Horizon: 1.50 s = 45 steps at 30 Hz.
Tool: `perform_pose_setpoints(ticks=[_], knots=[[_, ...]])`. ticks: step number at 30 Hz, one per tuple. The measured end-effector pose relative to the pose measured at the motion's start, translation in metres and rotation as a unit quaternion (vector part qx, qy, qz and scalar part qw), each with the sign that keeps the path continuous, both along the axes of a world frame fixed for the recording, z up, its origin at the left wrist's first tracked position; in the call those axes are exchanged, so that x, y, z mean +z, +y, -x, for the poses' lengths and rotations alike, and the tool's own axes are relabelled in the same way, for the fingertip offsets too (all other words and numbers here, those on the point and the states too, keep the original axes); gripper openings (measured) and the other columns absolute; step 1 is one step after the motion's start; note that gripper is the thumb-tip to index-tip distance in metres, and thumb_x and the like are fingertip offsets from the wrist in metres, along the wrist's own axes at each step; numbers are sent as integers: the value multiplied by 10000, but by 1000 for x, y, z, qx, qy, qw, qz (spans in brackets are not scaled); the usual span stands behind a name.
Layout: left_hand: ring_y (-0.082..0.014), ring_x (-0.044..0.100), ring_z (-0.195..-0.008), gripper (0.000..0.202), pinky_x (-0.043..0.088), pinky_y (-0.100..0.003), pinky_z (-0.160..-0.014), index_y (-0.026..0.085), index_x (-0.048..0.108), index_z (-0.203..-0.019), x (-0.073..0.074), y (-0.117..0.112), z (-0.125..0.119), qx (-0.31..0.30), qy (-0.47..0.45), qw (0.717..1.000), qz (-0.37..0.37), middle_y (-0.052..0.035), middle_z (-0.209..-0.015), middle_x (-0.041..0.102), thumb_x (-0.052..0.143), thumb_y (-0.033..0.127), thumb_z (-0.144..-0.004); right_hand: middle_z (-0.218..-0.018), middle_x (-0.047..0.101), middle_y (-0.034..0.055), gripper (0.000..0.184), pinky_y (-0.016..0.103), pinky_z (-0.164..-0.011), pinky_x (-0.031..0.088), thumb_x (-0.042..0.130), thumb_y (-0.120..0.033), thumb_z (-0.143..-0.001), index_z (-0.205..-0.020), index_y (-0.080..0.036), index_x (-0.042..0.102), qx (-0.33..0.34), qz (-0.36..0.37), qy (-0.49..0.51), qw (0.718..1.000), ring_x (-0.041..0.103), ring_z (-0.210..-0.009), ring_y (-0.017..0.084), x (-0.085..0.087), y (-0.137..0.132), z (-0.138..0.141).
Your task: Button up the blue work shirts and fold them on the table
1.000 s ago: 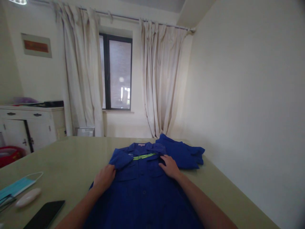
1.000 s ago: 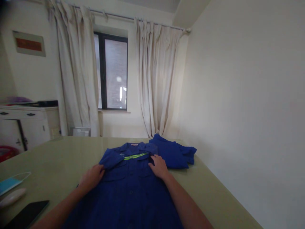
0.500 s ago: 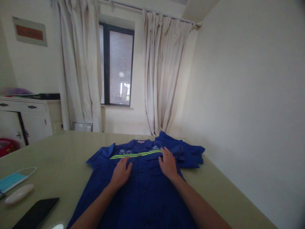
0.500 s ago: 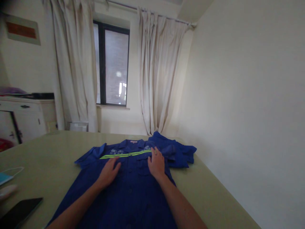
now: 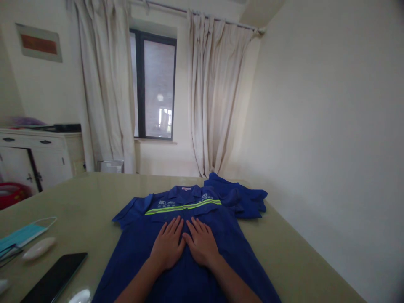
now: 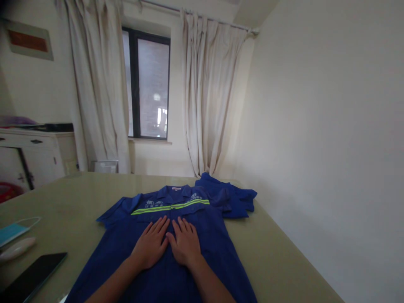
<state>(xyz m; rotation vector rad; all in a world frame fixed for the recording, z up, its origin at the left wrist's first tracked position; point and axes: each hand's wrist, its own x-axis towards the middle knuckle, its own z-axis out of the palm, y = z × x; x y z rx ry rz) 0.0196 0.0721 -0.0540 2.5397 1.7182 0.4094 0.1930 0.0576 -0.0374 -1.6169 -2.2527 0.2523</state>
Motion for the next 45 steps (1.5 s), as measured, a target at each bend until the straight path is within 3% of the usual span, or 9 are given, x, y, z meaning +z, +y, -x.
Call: perform_pose_setpoints(ticks=[7,10,12,15,18,22,27,33,45], knots=[[-271,298,-1525,616,230,-499,-1256,234,358,-1569,-6,-48,13,-33,-4,999,9,-45,-1651,299,345,455,-994,-1620,382,71,600,493,-1204,267,320,-579,-1034,-1536,-270,430,3,0,11,1000,341,-1492,299,-8,-52,0],[-262,346,-1503,591,238,-466,-1250,266,406,-1548,-4,-58,15,-42,-6,999,-2,-40,-1636,358,355,474,-997,-1519,525,102,532,524,-1130,353,405,-563,-1013,-1432,-268,546,-3,-25,-5,1000,477,-1382,344,0,-54,5],[-263,422,-1450,536,294,-451,-1211,261,493,-1488,4,-57,10,-20,-3,1000,-9,-59,-1583,463,384,408,-984,-1349,657,109,380,484,-1049,426,432,-454,-1023,-1257,-251,652,-27,-32,-29,999,572,-1265,324,10,-40,12],[-276,567,-1255,401,436,-422,-1037,224,645,-1263,22,-48,-7,38,5,999,-21,-103,-1354,648,424,279,-933,-1139,726,107,226,378,-909,495,479,-267,-998,-1104,-216,672,-75,-12,-47,996,659,-1116,268,27,-3,23],[-267,603,-1094,290,463,-386,-908,210,673,-1074,32,-36,-25,81,3,995,-51,-105,-1140,687,424,234,-927,-1097,723,99,191,335,-807,514,564,-243,-959,-1132,-208,636,-104,0,-37,994,700,-1024,253,33,30,32],[-264,608,-1086,262,465,-376,-881,199,674,-1037,29,-18,-37,114,-4,990,-79,-108,-1106,684,448,165,-907,-1162,683,71,160,300,-773,510,481,-267,-1021,-1081,-230,625,-116,-15,-21,993,698,-1024,221,22,46,35],[-271,672,-994,307,486,-338,-724,164,674,-1051,25,16,-43,196,-28,979,-50,-145,-1014,709,374,183,-989,-1133,681,64,269,285,-778,506,366,-243,-1057,-1046,-229,634,-118,-35,-20,992,684,-1033,209,6,48,31],[-278,625,-1079,388,462,-386,-884,203,701,-968,17,46,-37,178,-72,980,-50,-117,-1090,691,343,336,-1040,-1063,700,45,310,278,-801,487,367,-282,-1062,-981,-253,665,-121,-59,27,991,675,-1014,206,-6,58,27],[-226,633,-1051,229,396,-343,-866,247,624,-1014,22,56,-34,168,-155,973,20,-32,-1041,729,410,331,-1022,-1048,693,31,260,249,-712,425,393,-247,-1056,-1018,-246,651,-121,-70,52,989,670,-933,177,-1,56,29]])
